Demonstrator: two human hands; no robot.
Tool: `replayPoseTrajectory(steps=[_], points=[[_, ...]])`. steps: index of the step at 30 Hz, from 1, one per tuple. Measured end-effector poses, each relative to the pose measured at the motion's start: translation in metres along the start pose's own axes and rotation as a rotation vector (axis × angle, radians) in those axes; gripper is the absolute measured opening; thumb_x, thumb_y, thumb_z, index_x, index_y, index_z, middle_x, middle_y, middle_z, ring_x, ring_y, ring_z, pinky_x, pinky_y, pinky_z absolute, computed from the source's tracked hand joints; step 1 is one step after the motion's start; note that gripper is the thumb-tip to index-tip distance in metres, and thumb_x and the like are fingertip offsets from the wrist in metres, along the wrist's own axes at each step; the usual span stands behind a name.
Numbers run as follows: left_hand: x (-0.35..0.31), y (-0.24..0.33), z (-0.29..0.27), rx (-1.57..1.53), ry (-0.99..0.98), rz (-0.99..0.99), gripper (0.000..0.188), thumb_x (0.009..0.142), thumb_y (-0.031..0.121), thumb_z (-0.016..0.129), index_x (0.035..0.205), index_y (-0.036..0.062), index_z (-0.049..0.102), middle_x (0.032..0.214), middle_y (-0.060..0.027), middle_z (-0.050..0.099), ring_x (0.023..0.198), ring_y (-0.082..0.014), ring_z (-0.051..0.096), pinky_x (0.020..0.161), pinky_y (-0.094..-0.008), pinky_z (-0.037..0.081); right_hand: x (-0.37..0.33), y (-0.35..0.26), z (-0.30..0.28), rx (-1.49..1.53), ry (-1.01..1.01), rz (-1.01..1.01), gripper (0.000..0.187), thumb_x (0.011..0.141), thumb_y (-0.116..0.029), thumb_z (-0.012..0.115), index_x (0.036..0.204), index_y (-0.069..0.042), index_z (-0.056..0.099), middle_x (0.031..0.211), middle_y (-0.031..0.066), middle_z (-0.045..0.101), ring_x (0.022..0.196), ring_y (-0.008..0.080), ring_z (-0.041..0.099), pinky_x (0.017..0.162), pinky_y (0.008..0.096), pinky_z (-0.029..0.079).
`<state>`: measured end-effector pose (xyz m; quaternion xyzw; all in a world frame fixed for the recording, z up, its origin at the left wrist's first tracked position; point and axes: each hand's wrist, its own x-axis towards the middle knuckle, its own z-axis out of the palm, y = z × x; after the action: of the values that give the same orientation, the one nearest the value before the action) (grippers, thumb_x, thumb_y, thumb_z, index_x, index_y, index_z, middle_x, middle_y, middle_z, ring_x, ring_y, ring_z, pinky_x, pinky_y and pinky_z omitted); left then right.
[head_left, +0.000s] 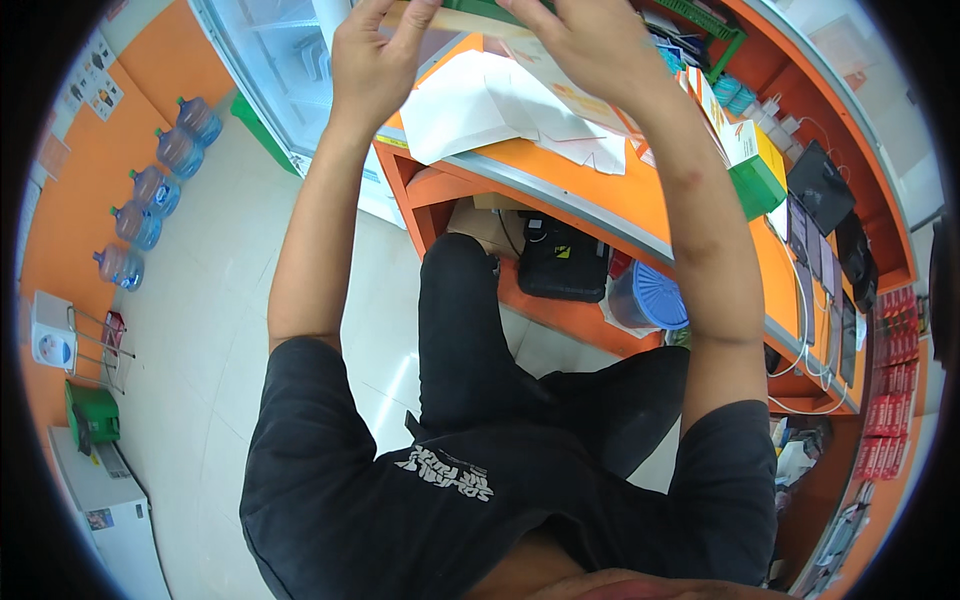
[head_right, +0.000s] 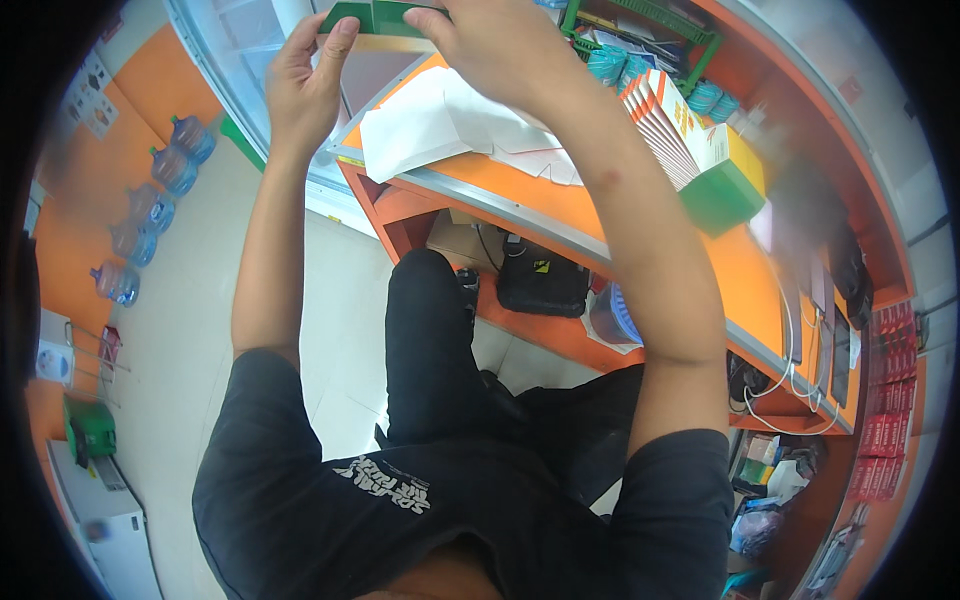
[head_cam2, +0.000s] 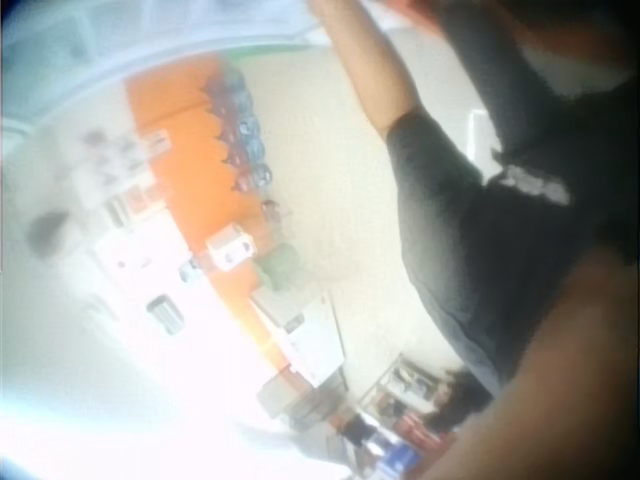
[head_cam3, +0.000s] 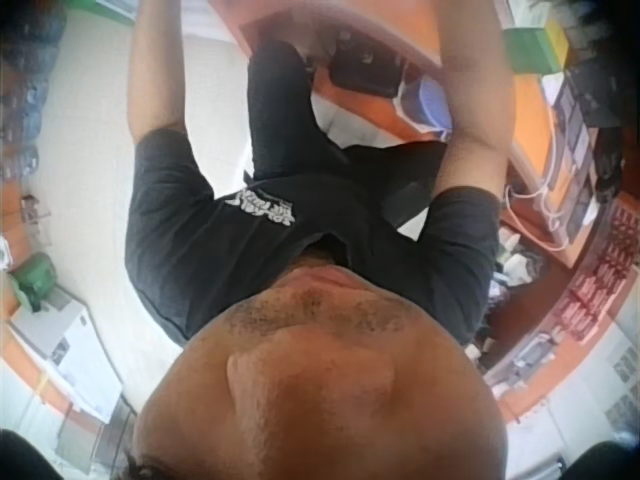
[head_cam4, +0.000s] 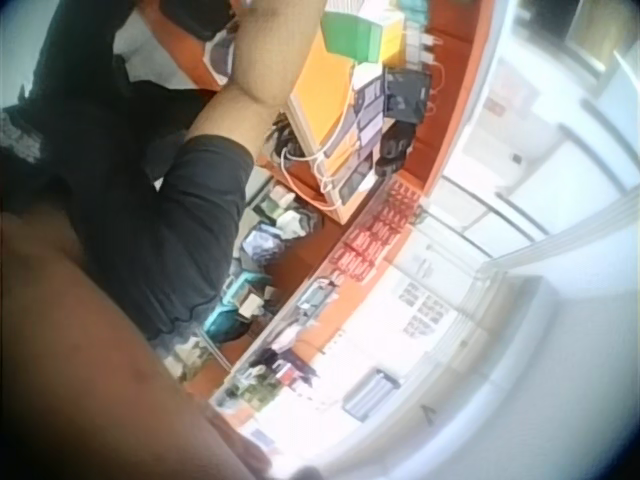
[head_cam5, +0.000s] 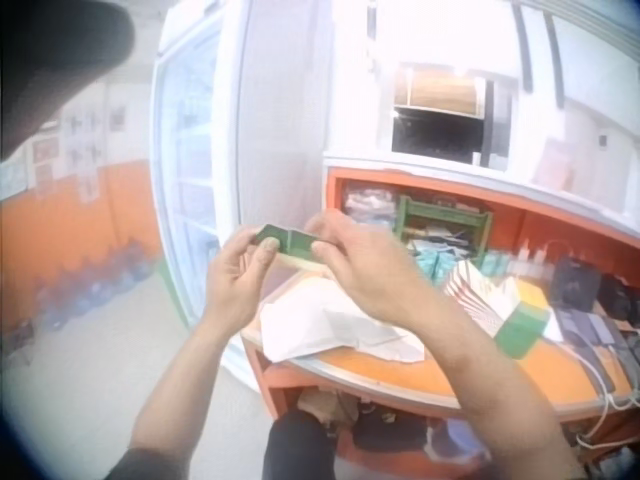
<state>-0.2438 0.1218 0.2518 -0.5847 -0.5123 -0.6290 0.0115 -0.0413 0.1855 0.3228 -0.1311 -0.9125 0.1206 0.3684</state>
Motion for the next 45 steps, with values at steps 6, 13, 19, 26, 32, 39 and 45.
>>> replayPoseTrajectory(steps=[6, 13, 19, 26, 32, 39, 45], points=[[-0.076, 0.078, 0.027, -0.26, 0.135, 0.032, 0.036, 0.084, 0.013, 0.085, 0.112, -0.0051, 0.069, 0.097, -0.0099, 0.073, 0.091, -0.013, 0.069, 0.077, -0.0252, 0.056, -0.104, -0.04, -0.012, -0.166, 0.358, -0.188, 0.013, 0.09, -0.003, 0.071, 0.102, -0.003, 0.071, 0.092, 0.0102, 0.074, 0.081, 0.0269, 0.071, 0.071, 0.0298, 0.055], [-0.191, 0.096, 0.063, -0.293, -0.317, -0.449, 0.024, 0.086, 0.01, 0.082, 0.106, -0.0019, 0.076, 0.087, -0.0051, 0.073, 0.077, -0.0087, 0.066, 0.066, -0.0216, 0.051, -0.256, -0.054, 0.016, -0.186, 0.181, 0.123, 0.027, 0.082, 0.007, 0.074, 0.106, -0.004, 0.068, 0.099, 0.0097, 0.074, 0.086, 0.0275, 0.07, 0.076, 0.034, 0.054], [-0.24, 0.097, 0.085, -0.237, -0.636, -0.415, 0.021, 0.091, 0.009, 0.075, 0.11, -0.0004, 0.075, 0.087, -0.0075, 0.071, 0.076, -0.0125, 0.064, 0.068, -0.0245, 0.049, -0.338, -0.045, 0.066, -0.113, 0.414, 0.248, 0.027, 0.077, -0.001, 0.072, 0.103, -0.006, 0.066, 0.1, 0.0066, 0.07, 0.088, 0.0255, 0.065, 0.077, 0.037, 0.048], [-0.239, 0.105, 0.106, -0.24, -0.876, -0.495, 0.022, 0.1, 0.01, 0.064, 0.116, -0.0026, 0.072, 0.095, -0.0056, 0.069, 0.082, -0.0082, 0.06, 0.071, -0.0206, 0.045, -0.36, -0.046, 0.063, 0.025, 0.532, 0.399, 0.02, 0.083, 0.005, 0.075, 0.1, -0.003, 0.067, 0.104, 0.0103, 0.066, 0.092, 0.0247, 0.064, 0.077, 0.033, 0.051], [-0.238, 0.113, 0.123, -0.209, -0.894, -0.562, 0.02, 0.099, 0.01, 0.065, 0.114, 0.0, 0.073, 0.085, -0.0071, 0.065, 0.075, -0.0116, 0.059, 0.067, -0.0245, 0.046, -0.372, -0.035, 0.062, 0.101, 0.557, 0.458, 0.02, 0.083, 0.001, 0.072, 0.1, -0.004, 0.064, 0.105, 0.0087, 0.064, 0.091, 0.0285, 0.062, 0.08, 0.0383, 0.05], [-0.255, 0.114, 0.141, -0.221, -0.967, -0.625, 0.02, 0.099, 0.01, 0.065, 0.114, -0.0017, 0.073, 0.09, -0.0059, 0.064, 0.078, -0.0102, 0.057, 0.069, -0.0236, 0.046, -0.403, -0.032, 0.064, 0.293, 0.496, 0.639, 0.015, 0.089, 0.003, 0.069, 0.103, 0.0, 0.063, 0.102, 0.0124, 0.067, 0.095, 0.0239, 0.068, 0.084, 0.0326, 0.054], [-0.257, 0.1, 0.164, -0.145, -1.172, -0.532, 0.022, 0.098, 0.014, 0.066, 0.112, -0.0027, 0.072, 0.094, -0.0046, 0.063, 0.085, -0.0104, 0.057, 0.076, -0.0237, 0.045, -0.426, -0.006, 0.066, 1.06, 0.412, 0.936, 0.024, 0.093, -0.008, 0.071, 0.11, -0.004, 0.054, 0.094, 0.0064, 0.068, 0.091, 0.0129, 0.064, 0.082, 0.0277, 0.049]])
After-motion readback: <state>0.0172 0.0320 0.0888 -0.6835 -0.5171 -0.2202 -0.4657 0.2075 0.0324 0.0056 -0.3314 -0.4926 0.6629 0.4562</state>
